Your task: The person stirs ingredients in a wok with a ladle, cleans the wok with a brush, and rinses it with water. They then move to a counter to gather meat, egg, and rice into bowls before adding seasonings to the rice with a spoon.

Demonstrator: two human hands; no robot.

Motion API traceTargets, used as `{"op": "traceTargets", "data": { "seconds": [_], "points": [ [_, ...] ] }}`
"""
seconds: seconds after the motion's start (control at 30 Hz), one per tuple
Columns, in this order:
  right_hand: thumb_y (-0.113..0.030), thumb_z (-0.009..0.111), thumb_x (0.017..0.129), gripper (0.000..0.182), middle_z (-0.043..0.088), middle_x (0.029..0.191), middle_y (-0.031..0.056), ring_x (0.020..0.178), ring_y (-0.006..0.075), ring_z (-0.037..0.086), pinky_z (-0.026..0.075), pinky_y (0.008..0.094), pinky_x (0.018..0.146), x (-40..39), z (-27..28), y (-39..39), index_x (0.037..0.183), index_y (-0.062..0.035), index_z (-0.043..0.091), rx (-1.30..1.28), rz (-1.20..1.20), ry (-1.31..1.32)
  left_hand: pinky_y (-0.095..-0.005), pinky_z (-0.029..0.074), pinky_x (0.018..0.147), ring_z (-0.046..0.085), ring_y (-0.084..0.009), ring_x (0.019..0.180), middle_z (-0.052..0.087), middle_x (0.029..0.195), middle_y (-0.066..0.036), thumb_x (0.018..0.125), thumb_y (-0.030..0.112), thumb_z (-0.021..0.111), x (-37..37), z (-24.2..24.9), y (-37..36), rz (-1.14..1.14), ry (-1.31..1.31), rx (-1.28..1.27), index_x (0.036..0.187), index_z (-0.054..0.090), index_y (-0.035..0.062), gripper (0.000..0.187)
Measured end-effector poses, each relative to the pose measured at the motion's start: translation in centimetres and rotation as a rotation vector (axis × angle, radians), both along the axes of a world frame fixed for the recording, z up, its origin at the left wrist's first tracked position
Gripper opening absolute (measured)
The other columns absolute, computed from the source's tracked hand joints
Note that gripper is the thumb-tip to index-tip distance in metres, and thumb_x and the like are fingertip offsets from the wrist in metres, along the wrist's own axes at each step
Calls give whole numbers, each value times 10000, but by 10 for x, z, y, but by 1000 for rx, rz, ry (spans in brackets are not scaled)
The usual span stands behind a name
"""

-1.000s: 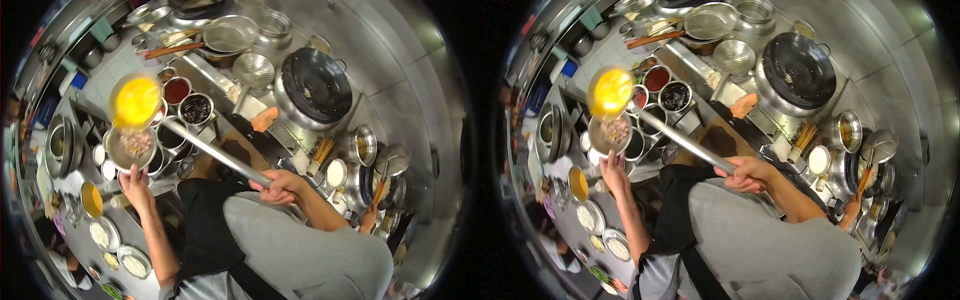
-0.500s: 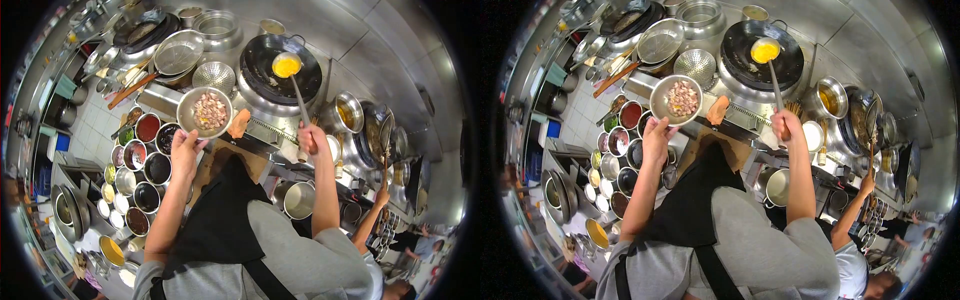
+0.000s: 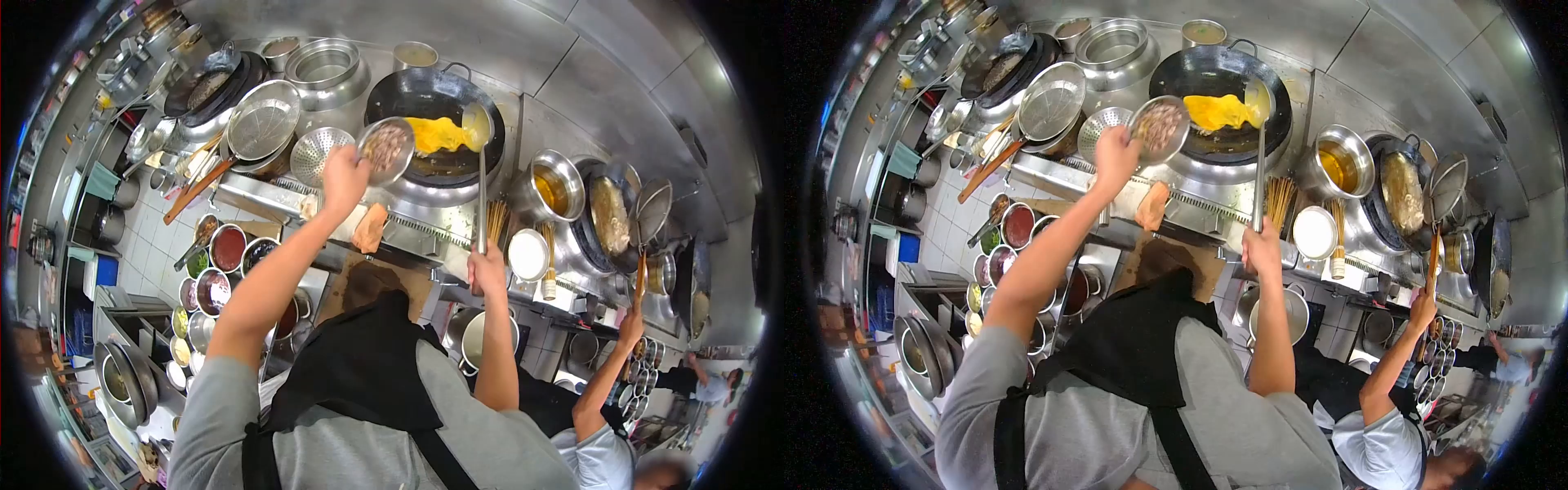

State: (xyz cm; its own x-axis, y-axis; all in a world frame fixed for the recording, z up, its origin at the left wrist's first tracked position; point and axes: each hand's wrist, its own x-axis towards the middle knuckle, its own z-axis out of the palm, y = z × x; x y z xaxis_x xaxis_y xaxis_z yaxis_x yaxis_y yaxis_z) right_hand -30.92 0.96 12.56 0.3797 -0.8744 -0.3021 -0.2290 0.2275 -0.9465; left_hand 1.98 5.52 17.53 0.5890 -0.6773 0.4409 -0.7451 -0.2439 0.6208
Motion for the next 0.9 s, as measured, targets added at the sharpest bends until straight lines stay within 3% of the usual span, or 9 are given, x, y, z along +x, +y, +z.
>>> {"op": "traceTargets", "data": {
  "seconds": [0.1, 0.23, 0.37, 0.5, 0.6, 0.67, 0.73, 0.8, 0.9],
  "points": [
    [-34, 488, 811, 105, 477, 547, 35, 344, 132, 434, 361, 278, 329, -14, 10, 8, 913, -38, 462, 83, -13, -5, -473, 513, 685, 619, -374, 734, 552, 985, -183, 747, 61, 589, 3, -7, -85, -127, -223, -119, 830, 594, 15, 95],
    [-14, 479, 806, 157, 469, 537, 32, 335, 119, 420, 331, 249, 311, -26, 10, 17, 963, -29, 468, 76, -50, -19, -412, 557, 612, 656, -301, 753, 516, 1184, -138, 779, 80, 571, 13, -3, -171, -275, -680, 80, 859, 617, 32, 103],
    [-13, 480, 814, 174, 465, 551, 29, 335, 112, 410, 329, 244, 313, -29, 20, 14, 987, -24, 461, 76, -79, -26, -357, 557, 591, 643, -261, 769, 487, 1282, -118, 743, 76, 592, 13, 13, -206, -311, -919, 186, 904, 593, 46, 165],
    [-18, 470, 822, 170, 457, 555, 25, 340, 97, 400, 325, 236, 311, -29, 33, 5, 992, -20, 458, 80, -77, -56, -359, 556, 552, 634, -257, 796, 474, 1301, -129, 756, 90, 586, 19, 1, -211, -216, -834, 83, 918, 589, 43, 168],
    [-19, 471, 829, 164, 465, 568, 30, 347, 95, 405, 327, 237, 308, -25, 39, -4, 992, -19, 454, 104, -68, -46, -400, 562, 587, 665, -277, 802, 481, 1278, -159, 823, 100, 545, 36, -54, -208, -258, -885, 430, 963, 594, 35, 162],
    [-19, 467, 833, 161, 458, 568, 32, 346, 103, 401, 328, 240, 302, -19, 40, -13, 993, -21, 447, 102, -37, -24, -446, 556, 612, 676, -333, 746, 491, 1200, -192, 838, 95, 533, 48, -70, -200, -246, -635, 548, 963, 587, 27, 153],
    [-1, 447, 807, 200, 441, 532, 36, 334, 126, 393, 338, 263, 317, -13, 39, -22, 1006, -13, 433, 209, -36, -206, -493, 540, 665, 652, -405, 755, 496, 1132, -219, 823, 61, 534, 48, -65, -191, -102, -339, 468, 964, 564, 8, 154],
    [-1, 438, 796, 220, 371, 517, 18, 318, 121, 334, 269, 277, 276, -8, 35, -30, 1015, -29, 444, 545, -105, -566, -503, 532, 709, 643, -418, 817, 504, 1095, -224, 794, 67, 585, 50, -53, -173, 86, -133, 259, 991, 545, 2, 211],
    [-38, 447, 809, 202, 393, 520, -1, 316, 106, 362, 319, 270, 271, -15, 34, -54, 1011, -32, 449, 1081, 173, -1201, -512, 468, 809, 574, -461, 855, 541, 994, -252, 737, 67, 613, 70, -71, -147, 209, 64, -47, 968, 544, -25, 258]
  ]
}}
